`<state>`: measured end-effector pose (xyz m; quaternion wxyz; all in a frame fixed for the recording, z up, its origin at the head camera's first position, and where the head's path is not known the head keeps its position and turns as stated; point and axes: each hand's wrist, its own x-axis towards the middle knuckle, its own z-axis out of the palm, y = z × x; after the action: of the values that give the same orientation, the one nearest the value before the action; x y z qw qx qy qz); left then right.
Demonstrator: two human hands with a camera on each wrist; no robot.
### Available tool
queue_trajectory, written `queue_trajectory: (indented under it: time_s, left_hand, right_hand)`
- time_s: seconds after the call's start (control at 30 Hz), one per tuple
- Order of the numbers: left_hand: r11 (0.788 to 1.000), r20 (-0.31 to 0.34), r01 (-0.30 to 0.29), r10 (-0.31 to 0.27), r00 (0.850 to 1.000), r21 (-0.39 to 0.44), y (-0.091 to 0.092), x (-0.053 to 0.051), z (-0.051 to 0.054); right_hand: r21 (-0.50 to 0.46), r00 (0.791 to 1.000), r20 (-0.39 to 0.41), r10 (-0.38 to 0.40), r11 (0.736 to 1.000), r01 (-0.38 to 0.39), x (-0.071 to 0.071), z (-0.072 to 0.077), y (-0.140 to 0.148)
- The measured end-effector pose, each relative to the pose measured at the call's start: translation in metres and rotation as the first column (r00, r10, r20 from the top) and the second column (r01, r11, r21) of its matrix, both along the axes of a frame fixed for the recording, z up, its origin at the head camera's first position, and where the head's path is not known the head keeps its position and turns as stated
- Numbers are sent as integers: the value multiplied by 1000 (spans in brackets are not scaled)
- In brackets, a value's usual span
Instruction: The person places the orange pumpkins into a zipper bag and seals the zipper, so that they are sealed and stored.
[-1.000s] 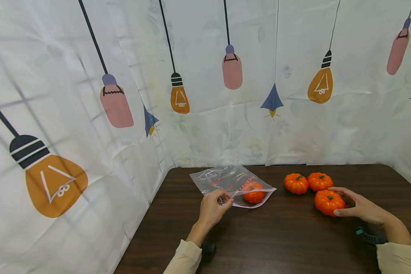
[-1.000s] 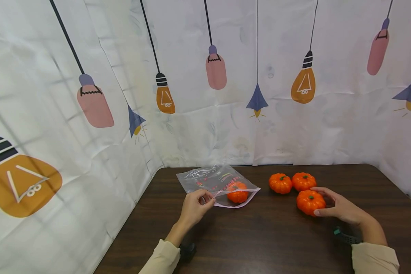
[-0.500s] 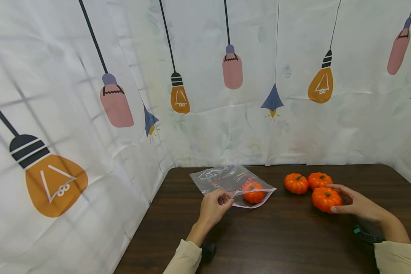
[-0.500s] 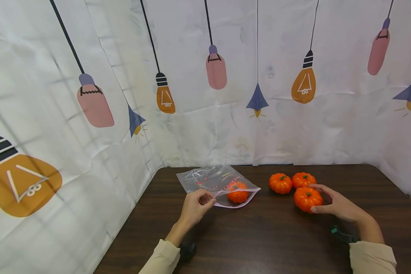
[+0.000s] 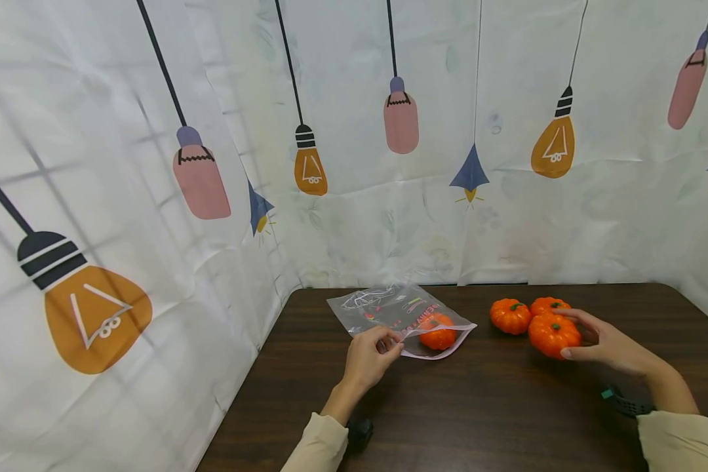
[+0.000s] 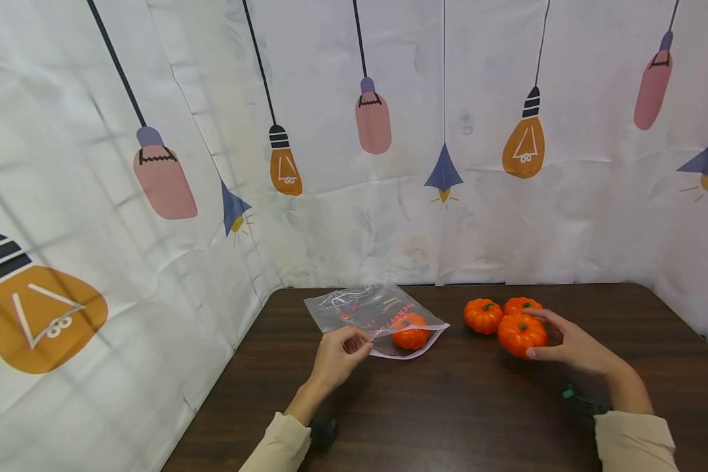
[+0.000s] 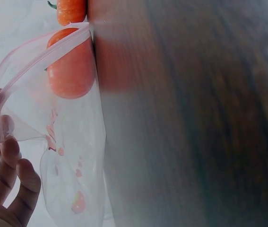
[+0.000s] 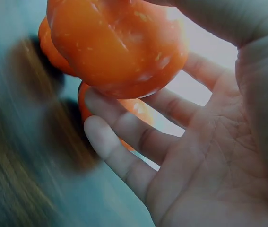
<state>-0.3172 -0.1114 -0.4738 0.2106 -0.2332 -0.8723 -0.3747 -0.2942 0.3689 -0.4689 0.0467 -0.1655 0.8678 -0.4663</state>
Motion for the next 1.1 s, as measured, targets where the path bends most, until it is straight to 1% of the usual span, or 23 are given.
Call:
queue_trajectory:
  time_s: [0.17, 0.33, 0.5, 0.57, 0.7, 0.8, 0.87, 0.93, 1.1]
  left_hand:
    - [1000, 1, 7, -7, 1000, 3, 0, -1, -2]
    - [1000, -6, 14, -14, 1000, 2, 0, -1, -2]
    - [1000, -13, 10, -10, 1000, -1, 0, -1, -2]
    - [1000, -19, 5, -5, 1000, -6, 0, -1, -2]
    - [1000, -31, 5, -5, 1000, -11, 0, -1, -3]
    - [1000, -31, 12, -12, 999, -8, 0, -1, -2]
    - [1000, -27, 14, -14, 1000, -5, 0, 0, -1]
    - [1000, -27, 16, -16, 1000, -5, 0, 0, -1]
    - [1000, -31, 15, -15, 999, -5, 0, 0, -1]
  right_hand:
    - [9, 1000, -26, 4, 1000, -4, 1, 6, -10]
    - [-31, 1000, 8, 24, 999, -24, 1, 10, -18]
    - [-30, 999, 27, 19, 999, -18, 0, 13, -26]
    - [-39, 999, 35, 34, 999, -33, -1, 14, -30]
    - [-67, 994, 40, 97, 993, -94, -4, 13, -38]
    - [-75, 992, 53, 114, 991, -110, -6, 13, -45]
    - [-77, 992, 66, 110, 991, -105, -7, 12, -49]
    - [-77, 991, 58, 118, 991, -113, -8, 12, -54]
    - [-78, 986, 25, 163, 984, -161, -11, 12, -65]
